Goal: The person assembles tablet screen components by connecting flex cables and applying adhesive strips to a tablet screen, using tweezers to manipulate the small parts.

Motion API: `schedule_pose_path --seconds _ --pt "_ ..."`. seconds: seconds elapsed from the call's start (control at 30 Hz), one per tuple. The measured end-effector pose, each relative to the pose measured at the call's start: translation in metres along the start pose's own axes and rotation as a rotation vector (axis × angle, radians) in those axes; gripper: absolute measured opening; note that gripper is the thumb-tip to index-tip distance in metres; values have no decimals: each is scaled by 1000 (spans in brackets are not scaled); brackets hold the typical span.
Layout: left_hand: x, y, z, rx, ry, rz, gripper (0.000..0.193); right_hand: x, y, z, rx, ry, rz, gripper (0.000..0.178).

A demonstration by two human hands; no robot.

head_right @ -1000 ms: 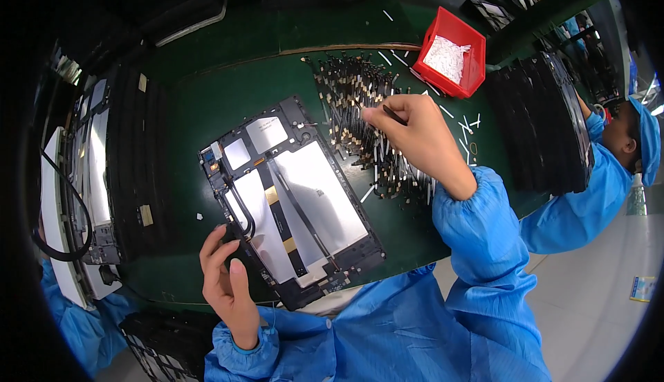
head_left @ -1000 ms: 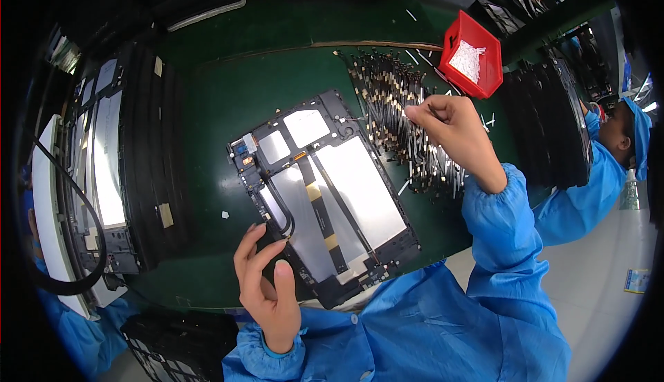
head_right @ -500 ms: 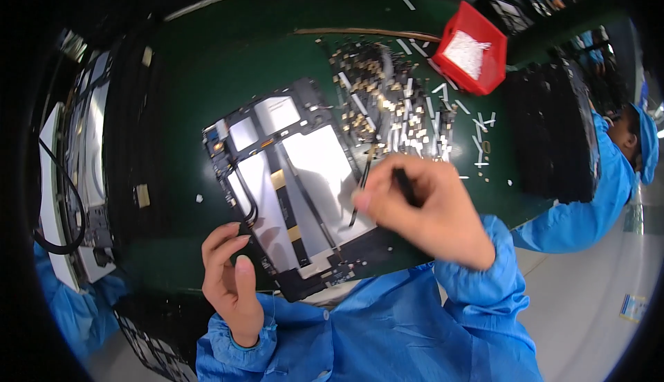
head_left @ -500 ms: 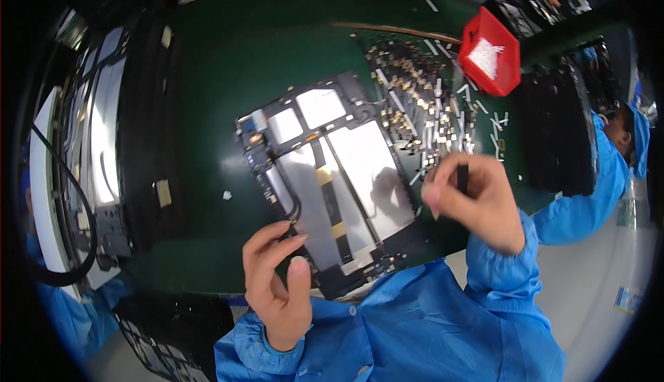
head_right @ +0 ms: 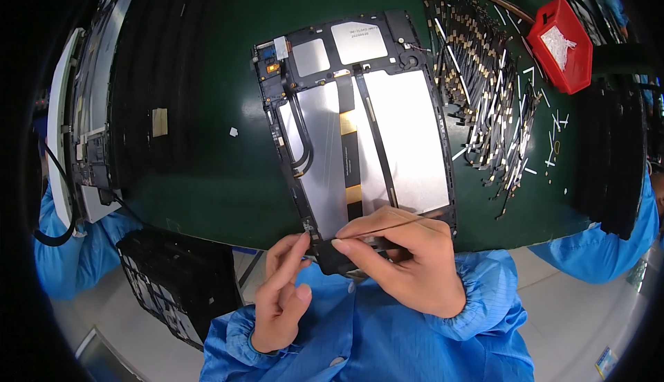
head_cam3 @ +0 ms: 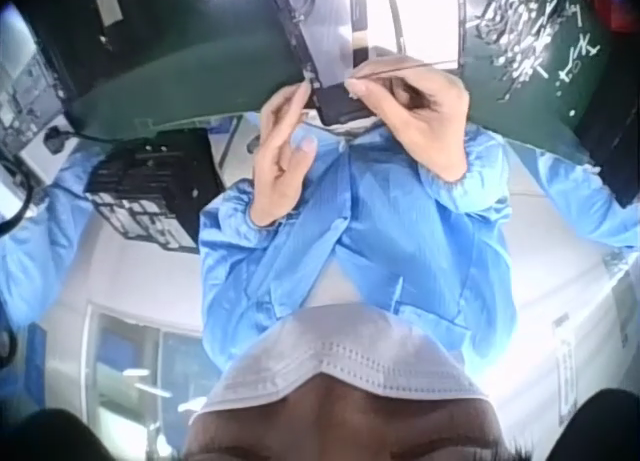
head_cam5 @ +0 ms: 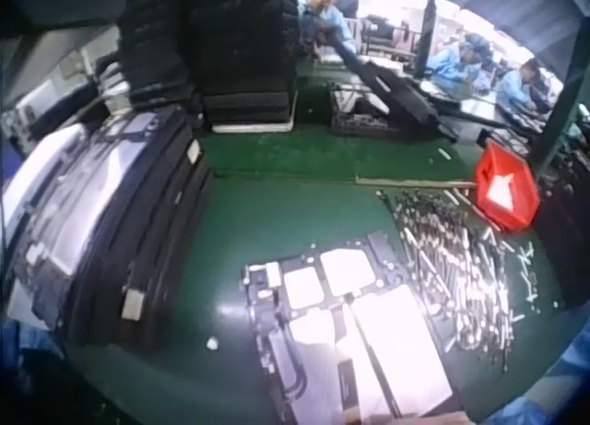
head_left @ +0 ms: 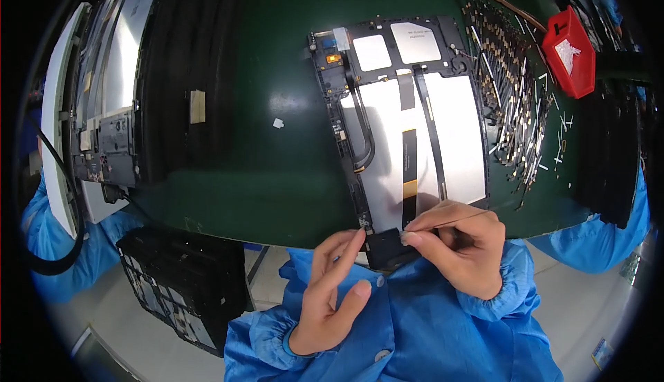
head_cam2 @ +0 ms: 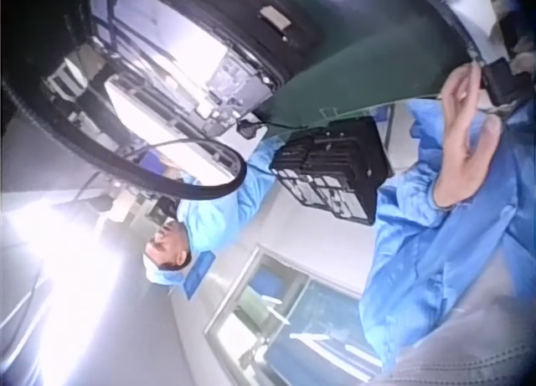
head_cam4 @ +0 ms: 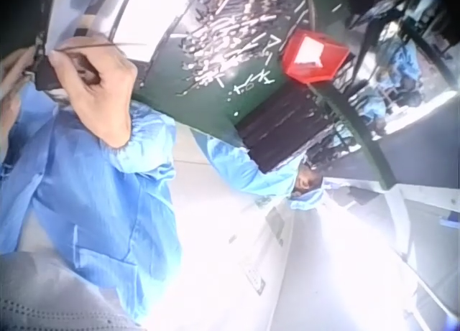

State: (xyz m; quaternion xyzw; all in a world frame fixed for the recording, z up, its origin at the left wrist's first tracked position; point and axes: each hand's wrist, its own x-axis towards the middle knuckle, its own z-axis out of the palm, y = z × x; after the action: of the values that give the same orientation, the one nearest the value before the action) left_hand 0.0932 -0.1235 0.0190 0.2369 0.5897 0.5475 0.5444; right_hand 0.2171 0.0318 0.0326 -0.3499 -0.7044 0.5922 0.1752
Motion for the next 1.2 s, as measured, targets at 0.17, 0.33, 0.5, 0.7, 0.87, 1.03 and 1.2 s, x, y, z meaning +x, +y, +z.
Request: schedule_pose_path --seconds 0.17,0.33,0.5,0.7,0.87,1.03,1.2 --pt "3 -2 -6 -283 -13 -120 44 0 8 9 -63 37 -67 11" --pt "3 -11 -9 -365 -17 -55 24 8 2 5 -199 -117 -128 14" --pt "22 -15 2 12 198 204 12 14 -5 9 -348 -128 -73 12" --pt "44 -14 1 106 252 227 17 15 -7 11 -366 -114 -23 12" --pt "49 -12 -2 130 225 221 20 15 -7 10 -395 -164 -47 14" --pt "47 -17 -5 84 241 232 15 16 -10 14 -407 -188 -43 15" --pt "47 -16 -5 110 230 228 14 14 -7 17 -399 -147 -52 15"
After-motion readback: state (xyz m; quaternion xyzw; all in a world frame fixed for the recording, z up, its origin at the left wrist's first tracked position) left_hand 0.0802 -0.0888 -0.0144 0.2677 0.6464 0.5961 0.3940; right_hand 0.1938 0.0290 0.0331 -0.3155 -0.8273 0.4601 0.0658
